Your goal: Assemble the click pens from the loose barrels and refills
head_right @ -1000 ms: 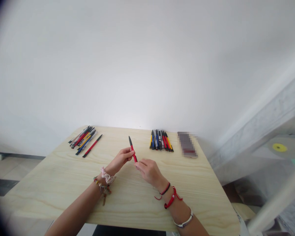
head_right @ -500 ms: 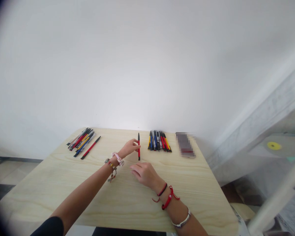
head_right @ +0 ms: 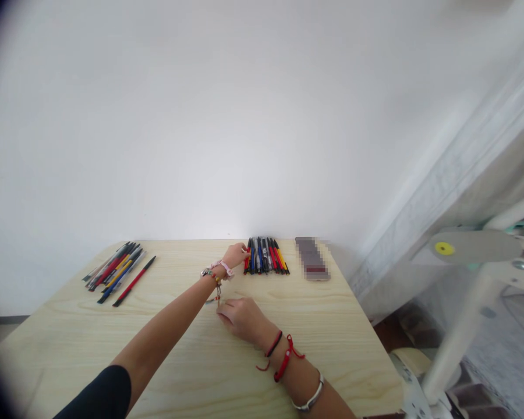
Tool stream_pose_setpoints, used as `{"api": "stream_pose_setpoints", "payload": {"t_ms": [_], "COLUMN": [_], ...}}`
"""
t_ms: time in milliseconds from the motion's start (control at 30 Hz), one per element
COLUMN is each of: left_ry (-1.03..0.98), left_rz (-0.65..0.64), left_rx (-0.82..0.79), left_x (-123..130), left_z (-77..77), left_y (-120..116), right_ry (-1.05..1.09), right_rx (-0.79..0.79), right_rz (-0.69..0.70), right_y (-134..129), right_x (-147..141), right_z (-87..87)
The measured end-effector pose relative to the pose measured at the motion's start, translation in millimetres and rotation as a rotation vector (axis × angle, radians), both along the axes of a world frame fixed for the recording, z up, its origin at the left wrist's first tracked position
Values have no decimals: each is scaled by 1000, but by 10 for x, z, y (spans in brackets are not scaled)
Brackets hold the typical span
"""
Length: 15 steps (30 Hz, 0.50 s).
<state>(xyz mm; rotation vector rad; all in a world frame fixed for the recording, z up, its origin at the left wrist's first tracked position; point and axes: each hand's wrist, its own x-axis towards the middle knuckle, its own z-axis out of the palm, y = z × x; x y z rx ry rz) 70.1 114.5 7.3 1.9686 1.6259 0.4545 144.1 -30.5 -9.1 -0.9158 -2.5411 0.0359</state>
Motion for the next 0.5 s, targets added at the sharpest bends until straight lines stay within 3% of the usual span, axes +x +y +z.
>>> {"api": "stream_pose_setpoints", "payload": {"t_ms": [500], "left_ry": [61], "left_rz": [-3], "left_rx": [67], "left_x": [-29], "left_z": [0], "left_y": [-67], "right_ry": [-3], "right_rx": [-19], "right_rz": [-9], "right_y": [1], "right_x": [5], "right_z": [-23]}}
